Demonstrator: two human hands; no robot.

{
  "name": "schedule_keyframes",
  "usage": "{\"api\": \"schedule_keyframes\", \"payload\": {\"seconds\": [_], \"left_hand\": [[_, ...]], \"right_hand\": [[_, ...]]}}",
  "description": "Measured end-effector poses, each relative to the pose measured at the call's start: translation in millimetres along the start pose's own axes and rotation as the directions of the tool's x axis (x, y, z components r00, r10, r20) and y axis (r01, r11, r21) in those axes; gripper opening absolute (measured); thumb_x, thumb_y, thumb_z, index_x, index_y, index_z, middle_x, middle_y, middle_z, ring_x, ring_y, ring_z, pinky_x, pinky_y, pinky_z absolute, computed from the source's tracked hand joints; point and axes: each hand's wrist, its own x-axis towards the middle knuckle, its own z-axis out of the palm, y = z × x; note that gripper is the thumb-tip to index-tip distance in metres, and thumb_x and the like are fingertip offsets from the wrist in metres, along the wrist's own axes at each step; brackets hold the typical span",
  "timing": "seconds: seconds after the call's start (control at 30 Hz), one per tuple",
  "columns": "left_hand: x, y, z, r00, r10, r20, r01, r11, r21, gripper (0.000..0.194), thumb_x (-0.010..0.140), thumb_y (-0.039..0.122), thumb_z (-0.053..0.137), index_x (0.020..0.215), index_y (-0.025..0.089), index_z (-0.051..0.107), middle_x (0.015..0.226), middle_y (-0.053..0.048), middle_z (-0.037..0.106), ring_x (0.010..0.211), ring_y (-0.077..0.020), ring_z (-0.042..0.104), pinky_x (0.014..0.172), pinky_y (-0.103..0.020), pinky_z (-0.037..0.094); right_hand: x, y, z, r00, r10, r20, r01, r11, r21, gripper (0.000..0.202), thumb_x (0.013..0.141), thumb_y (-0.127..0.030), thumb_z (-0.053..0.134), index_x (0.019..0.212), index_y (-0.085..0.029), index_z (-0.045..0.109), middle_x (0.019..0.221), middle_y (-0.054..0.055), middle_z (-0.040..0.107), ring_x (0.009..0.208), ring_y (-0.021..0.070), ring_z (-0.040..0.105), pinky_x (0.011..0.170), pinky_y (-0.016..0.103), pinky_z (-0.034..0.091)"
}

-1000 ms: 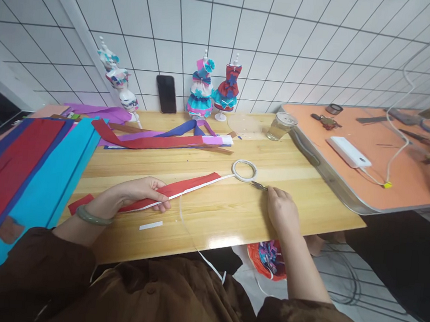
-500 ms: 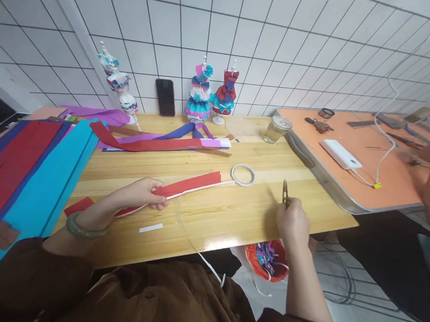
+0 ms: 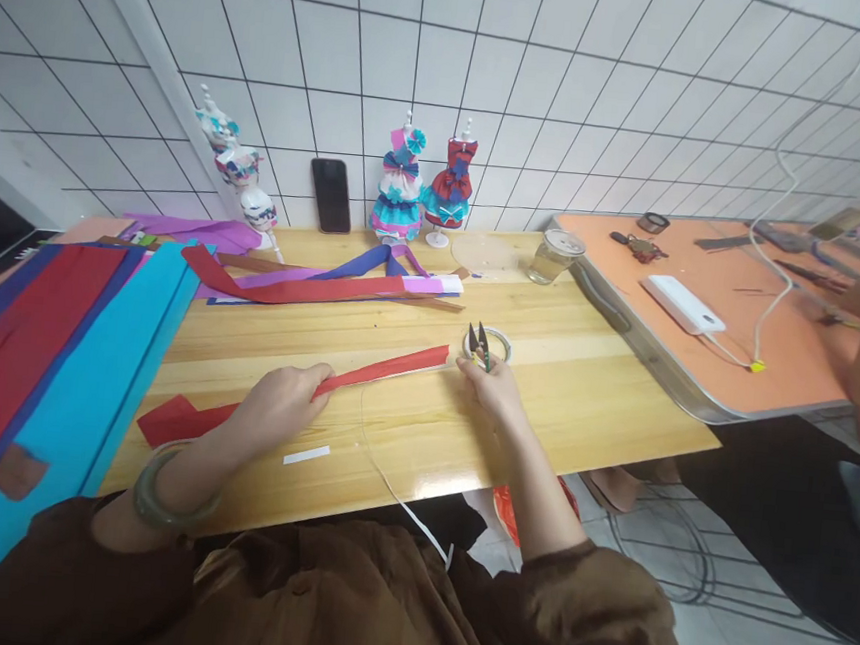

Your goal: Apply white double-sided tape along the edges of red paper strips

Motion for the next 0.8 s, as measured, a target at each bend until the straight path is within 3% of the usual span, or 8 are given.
{"api": "schedule_keyframes", "payload": {"seconds": [0.2, 0.37, 0.57, 0.8], "left_hand": [[-10.2, 3.5, 18.1, 0.997, 0.062, -0.041, -0.056, 0.988, 0.141, 0.02, 0.081, 0.015, 0.036, 0.09, 0.016, 0.054, 0.074, -0.011, 0.062, 0.072, -0.0221, 0.059, 0.062, -0.029, 0.04], [-16.5, 3.7, 31.1, 0.99, 0.126, -0.065, -0.117, 0.985, 0.123, 0.019, 0.081, 0.012, 0.034, 0.084, 0.015, 0.053, 0.074, -0.01, 0.061, 0.073, -0.0217, 0.058, 0.064, -0.03, 0.04], [-16.3, 4.1, 33.8, 0.996, 0.078, -0.041, -0.08, 0.996, -0.049, 0.015, 0.081, 0.017, 0.038, 0.08, 0.018, 0.053, 0.076, -0.007, 0.062, 0.075, -0.0194, 0.057, 0.065, -0.028, 0.039], [-15.7, 1.1, 34.3, 0.997, 0.074, -0.038, -0.08, 0.976, -0.201, 0.013, 0.079, 0.015, 0.039, 0.075, 0.019, 0.051, 0.076, -0.004, 0.06, 0.075, -0.0178, 0.055, 0.068, -0.028, 0.038]], "right_hand": [[11.3, -5.1, 3.0, 0.996, 0.047, 0.07, -0.045, 0.998, -0.033, 0.034, 0.062, -0.04, 0.067, 0.083, -0.016, 0.055, 0.046, -0.005, 0.05, 0.028, 0.003, 0.026, 0.029, 0.018, 0.016], [17.0, -5.5, 2.8, 0.995, 0.055, 0.085, -0.049, 0.996, -0.081, 0.028, 0.063, -0.04, 0.067, 0.068, -0.016, 0.055, 0.043, -0.005, 0.05, 0.029, 0.0028, 0.028, 0.028, 0.017, 0.017], [31.3, -5.2, 4.5, 0.998, 0.026, 0.065, -0.016, 0.989, -0.145, 0.026, 0.062, -0.037, 0.069, 0.061, -0.014, 0.057, 0.039, -0.004, 0.049, 0.029, 0.0037, 0.031, 0.028, 0.017, 0.02], [24.8, -5.1, 4.3, 0.989, 0.084, 0.124, -0.069, 0.99, -0.119, 0.031, 0.063, -0.037, 0.068, 0.08, -0.013, 0.06, 0.058, 0.003, 0.065, 0.03, 0.0025, 0.029, 0.027, 0.017, 0.018]]}}
